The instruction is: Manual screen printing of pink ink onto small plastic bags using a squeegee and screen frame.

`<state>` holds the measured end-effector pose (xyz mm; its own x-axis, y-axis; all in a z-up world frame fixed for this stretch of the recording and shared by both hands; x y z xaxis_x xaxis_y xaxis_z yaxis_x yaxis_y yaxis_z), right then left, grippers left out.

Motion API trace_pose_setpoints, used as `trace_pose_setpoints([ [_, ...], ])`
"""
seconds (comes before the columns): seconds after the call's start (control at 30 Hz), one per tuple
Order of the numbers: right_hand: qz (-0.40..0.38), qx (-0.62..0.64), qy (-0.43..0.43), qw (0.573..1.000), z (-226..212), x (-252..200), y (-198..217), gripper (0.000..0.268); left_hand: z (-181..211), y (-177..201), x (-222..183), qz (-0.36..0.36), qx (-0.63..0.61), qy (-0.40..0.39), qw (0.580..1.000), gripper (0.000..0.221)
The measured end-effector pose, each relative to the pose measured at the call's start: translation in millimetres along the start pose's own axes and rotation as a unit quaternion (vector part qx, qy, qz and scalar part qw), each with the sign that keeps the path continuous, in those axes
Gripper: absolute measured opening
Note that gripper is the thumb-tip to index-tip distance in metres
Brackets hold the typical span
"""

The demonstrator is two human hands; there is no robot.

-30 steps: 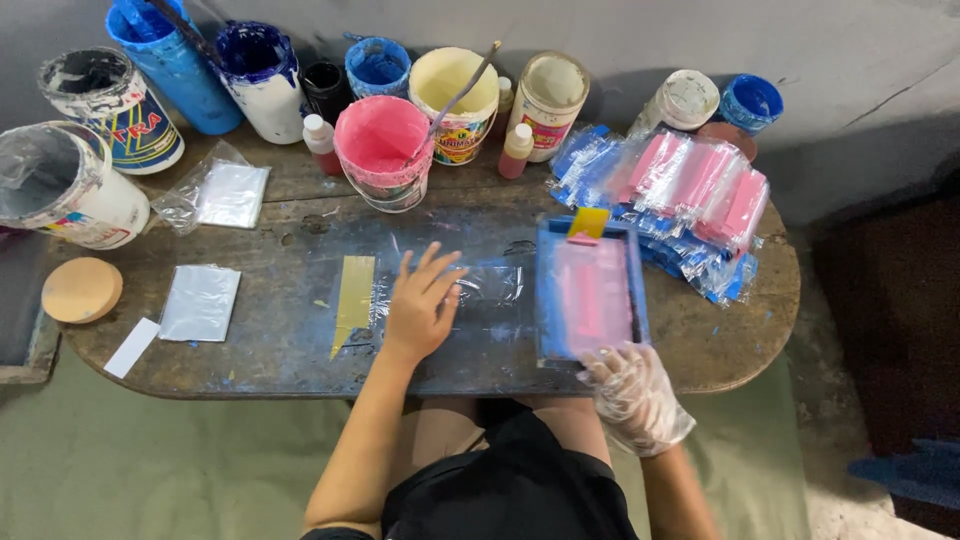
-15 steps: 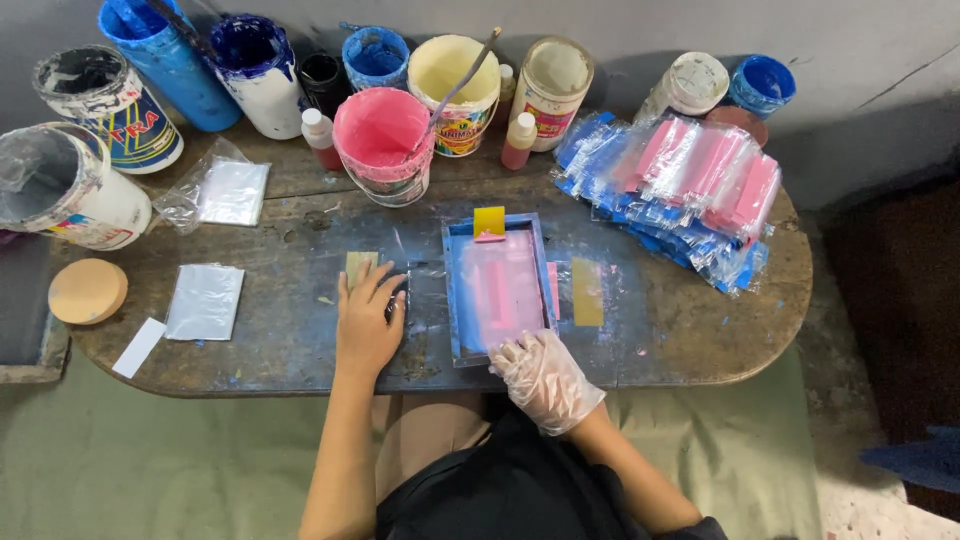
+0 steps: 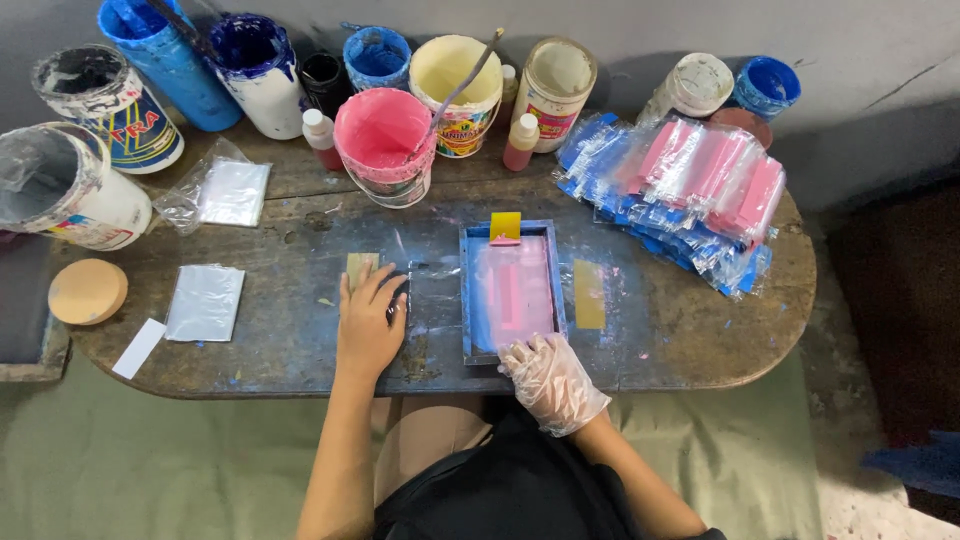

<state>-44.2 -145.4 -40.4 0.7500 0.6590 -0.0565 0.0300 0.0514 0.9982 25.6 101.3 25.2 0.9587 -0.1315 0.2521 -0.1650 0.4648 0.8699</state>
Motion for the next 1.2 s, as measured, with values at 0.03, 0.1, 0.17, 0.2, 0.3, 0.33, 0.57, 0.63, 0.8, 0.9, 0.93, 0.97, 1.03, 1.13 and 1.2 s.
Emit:
trace_pose_setpoints([
  [0.03,0.002,-0.001,0.002,1.000,1,0,-2,0.023,0,0,0,0.000,0.002,-0.001,1.000,0.024],
  [0.1,0.004,-0.001,0.005,1.000,0,0,-5,0.025,0,0,-1,-0.001,0.004,0.000,1.000,0.023],
  [0.17,0.002,-0.006,-0.007,1.000,2,1,-5,0.024,0,-1,-1,-0.004,0.000,-0.006,1.000,0.024],
  [0.2,0.003,-0.006,-0.007,1.000,1,-1,-9,0.024,2,0,-1,-0.004,0.000,-0.006,1.000,0.024],
  [0.3,0.011,-0.006,-0.008,1.000,4,1,-12,0.021,3,3,2,-0.005,-0.003,-0.005,1.000,0.023],
  [0.33,0.034,0.005,-0.005,0.999,4,0,-7,0.019,3,2,1,-0.011,-0.001,-0.002,1.000,0.024],
  [0.57,0.114,0.040,-0.028,0.992,8,-1,4,0.029,3,0,1,-0.021,-0.004,0.002,1.000,0.024],
  [0.63,0.116,0.060,-0.049,0.990,8,-2,5,0.033,4,1,1,-0.020,0.000,0.000,1.000,0.025],
  [0.8,0.176,0.155,-0.102,0.967,17,-14,33,0.039,7,-8,0,-0.018,0.021,-0.037,0.999,0.030],
  [0.9,0.189,0.195,-0.123,0.955,27,-15,60,0.040,19,-14,7,-0.026,-0.029,-0.083,0.996,0.042],
  [0.93,0.200,0.248,-0.136,0.938,34,-15,72,0.035,32,-16,12,-0.080,-0.049,-0.103,0.990,0.054],
  [0.97,0.210,0.301,-0.148,0.918,41,-15,83,0.041,45,-17,15,-0.135,-0.069,-0.123,0.981,0.066],
  [1.03,0.227,0.322,-0.160,0.905,61,-14,85,0.030,52,-21,27,-0.184,-0.058,-0.122,0.973,0.077],
  [1.13,0.211,0.349,-0.180,0.895,96,6,98,0.023,59,-33,39,-0.255,-0.039,-0.125,0.958,0.094],
  [1.2,0.180,0.352,-0.188,0.899,119,32,93,0.024,60,-39,42,-0.274,-0.030,-0.128,0.953,0.099],
])
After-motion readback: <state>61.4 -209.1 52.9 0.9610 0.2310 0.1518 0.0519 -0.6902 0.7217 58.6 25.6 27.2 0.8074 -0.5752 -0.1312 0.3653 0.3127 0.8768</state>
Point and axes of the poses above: each hand's wrist, its own x-axis towards the middle knuckle, its own y-axis out of the back of the hand, z = x × y, the point moved 8 cm from there along x, towards the middle knuckle, and after that the axes turned 9 degrees about -z, right-handed, at the moved point
